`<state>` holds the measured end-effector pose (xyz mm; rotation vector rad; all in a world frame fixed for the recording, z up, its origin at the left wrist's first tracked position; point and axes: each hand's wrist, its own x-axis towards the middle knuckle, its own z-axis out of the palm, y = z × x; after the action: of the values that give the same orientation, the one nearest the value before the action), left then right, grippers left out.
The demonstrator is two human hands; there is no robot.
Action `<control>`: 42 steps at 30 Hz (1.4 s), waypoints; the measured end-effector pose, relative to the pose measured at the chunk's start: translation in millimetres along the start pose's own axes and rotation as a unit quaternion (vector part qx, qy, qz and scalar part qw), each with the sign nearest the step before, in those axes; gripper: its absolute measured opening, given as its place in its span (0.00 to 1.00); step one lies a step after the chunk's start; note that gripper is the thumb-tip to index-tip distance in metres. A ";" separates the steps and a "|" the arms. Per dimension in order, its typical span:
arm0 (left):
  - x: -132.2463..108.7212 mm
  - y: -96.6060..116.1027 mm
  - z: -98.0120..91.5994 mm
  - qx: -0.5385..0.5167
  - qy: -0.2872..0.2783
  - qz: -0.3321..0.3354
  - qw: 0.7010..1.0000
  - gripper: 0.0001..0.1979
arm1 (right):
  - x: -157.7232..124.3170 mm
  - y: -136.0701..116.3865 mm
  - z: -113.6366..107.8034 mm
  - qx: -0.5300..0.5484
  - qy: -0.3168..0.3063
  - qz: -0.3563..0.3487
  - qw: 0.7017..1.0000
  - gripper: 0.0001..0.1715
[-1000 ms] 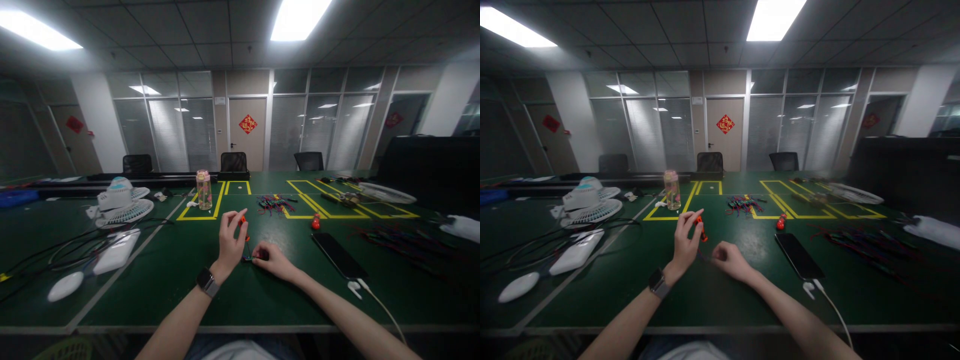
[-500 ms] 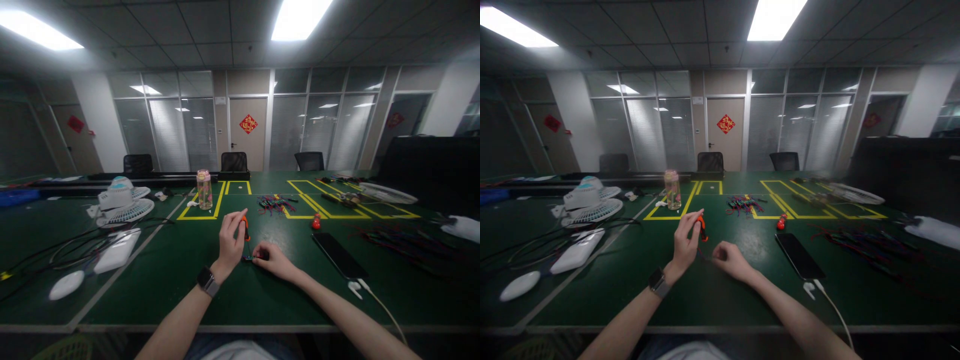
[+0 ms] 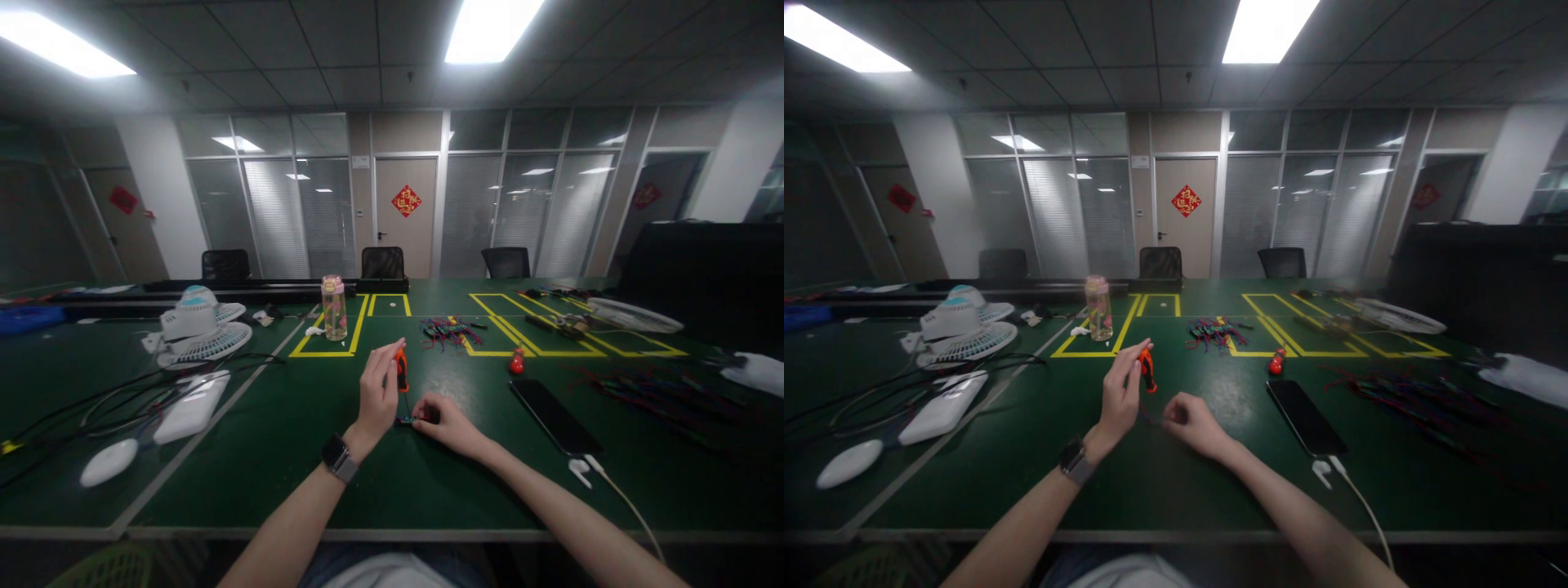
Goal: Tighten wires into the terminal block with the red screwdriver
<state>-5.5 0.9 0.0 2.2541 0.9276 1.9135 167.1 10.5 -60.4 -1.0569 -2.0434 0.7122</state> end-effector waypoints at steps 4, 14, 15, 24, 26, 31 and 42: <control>0.6 1.5 0.6 0.025 0.032 0.011 0.999 0.14 | 0.2 1.1 0.4 -0.005 0.001 0.001 1.000 0.05; -1.8 3.4 -1.1 0.041 0.032 0.029 0.998 0.17 | 0.6 3.3 1.5 0.007 0.002 -0.005 1.000 0.05; -1.8 3.1 -1.2 0.038 0.027 0.024 0.999 0.18 | 0.5 2.8 1.2 0.007 0.001 -0.006 1.000 0.05; -0.7 1.6 1.9 0.083 0.069 0.018 0.994 0.13 | -0.1 -1.3 -0.5 0.001 0.000 0.003 1.000 0.05; -1.2 1.9 1.4 0.079 0.061 0.016 0.995 0.14 | -0.2 -1.6 -0.6 0.002 -0.001 0.003 1.000 0.05; -2.1 1.9 -0.5 0.041 0.024 -0.005 0.999 0.19 | -0.1 -1.7 -0.5 0.005 -0.002 0.001 1.000 0.05; -0.6 1.8 2.2 0.071 0.071 0.008 0.995 0.10 | 0.5 1.4 0.3 0.005 0.000 0.003 1.000 0.04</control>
<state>-2.8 -0.2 -0.3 2.2293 1.1002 2.1009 167.2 11.6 -61.5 -1.0571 -2.0356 0.7239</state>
